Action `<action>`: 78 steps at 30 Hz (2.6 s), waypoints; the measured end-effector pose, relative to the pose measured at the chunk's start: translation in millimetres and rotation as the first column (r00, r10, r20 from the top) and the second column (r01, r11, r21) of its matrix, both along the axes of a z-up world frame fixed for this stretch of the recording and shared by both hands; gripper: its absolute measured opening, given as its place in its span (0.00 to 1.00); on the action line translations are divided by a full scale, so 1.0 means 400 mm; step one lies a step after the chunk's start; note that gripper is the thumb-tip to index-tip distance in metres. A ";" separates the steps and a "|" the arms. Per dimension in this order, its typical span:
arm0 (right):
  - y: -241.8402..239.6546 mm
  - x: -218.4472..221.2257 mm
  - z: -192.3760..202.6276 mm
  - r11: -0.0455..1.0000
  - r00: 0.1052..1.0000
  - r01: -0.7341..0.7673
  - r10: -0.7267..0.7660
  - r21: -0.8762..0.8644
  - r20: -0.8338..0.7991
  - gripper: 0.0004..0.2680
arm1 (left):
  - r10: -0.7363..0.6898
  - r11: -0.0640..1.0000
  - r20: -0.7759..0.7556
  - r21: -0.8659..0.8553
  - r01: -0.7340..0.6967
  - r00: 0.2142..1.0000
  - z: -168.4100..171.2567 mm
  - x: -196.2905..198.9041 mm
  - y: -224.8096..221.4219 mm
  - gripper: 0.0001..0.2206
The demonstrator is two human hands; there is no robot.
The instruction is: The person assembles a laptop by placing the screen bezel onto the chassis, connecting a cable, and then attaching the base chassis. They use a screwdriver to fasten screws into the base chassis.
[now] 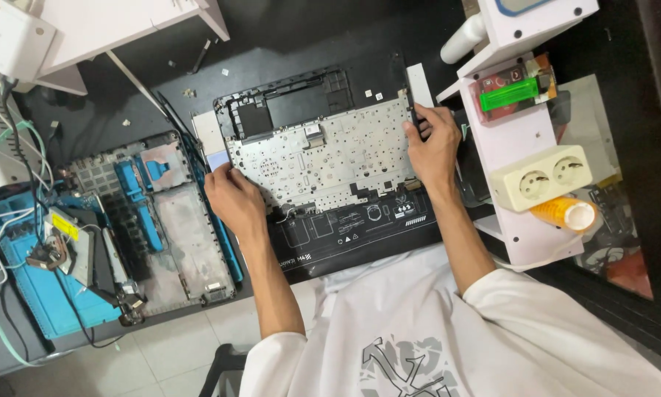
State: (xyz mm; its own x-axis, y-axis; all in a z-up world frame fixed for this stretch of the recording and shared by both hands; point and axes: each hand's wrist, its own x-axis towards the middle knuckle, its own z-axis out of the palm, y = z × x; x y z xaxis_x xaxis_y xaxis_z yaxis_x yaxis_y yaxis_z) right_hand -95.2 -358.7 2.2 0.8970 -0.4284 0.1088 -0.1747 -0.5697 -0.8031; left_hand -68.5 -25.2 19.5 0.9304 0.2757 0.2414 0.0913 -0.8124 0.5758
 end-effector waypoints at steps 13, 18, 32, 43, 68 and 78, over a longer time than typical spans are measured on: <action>-0.016 0.105 -0.025 0.997 0.998 -0.052 0.048 0.066 0.049 0.11 | 0.058 0.996 -0.015 -0.065 -0.059 0.998 -0.009 0.051 0.006 0.06; 0.000 0.095 -0.016 0.999 0.996 -0.031 0.034 -0.035 0.082 0.12 | 0.021 0.999 0.050 -0.029 -0.020 0.999 -0.014 0.048 0.009 0.07; -0.004 -0.166 0.038 0.954 0.951 -0.296 0.288 0.052 0.115 0.10 | -0.455 0.890 -0.273 -0.167 0.424 0.848 0.142 -0.137 0.083 0.15; -0.012 -0.162 0.018 0.962 0.956 -0.271 0.267 0.018 0.122 0.10 | -0.532 0.841 -0.342 -0.315 0.439 0.774 0.161 -0.134 0.103 0.25; -0.015 -0.160 0.018 0.953 0.951 -0.297 0.301 -0.065 0.075 0.12 | -0.548 0.830 -0.288 -0.068 0.554 0.785 0.152 -0.081 0.112 0.12; -0.016 -0.164 0.021 0.957 0.956 -0.289 0.289 -0.008 0.056 0.12 | -0.570 0.821 -0.302 -0.162 0.548 0.764 0.145 -0.038 0.128 0.12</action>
State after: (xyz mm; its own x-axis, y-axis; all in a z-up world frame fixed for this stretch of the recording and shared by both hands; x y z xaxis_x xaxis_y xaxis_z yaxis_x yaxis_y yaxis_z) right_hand -160.8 -365.1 10.5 0.9749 -0.1521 0.1624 0.0424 -0.5894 -0.8068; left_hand -83.7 26.2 77.7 0.9444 -0.3137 -0.0989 -0.1792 -0.7428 0.6451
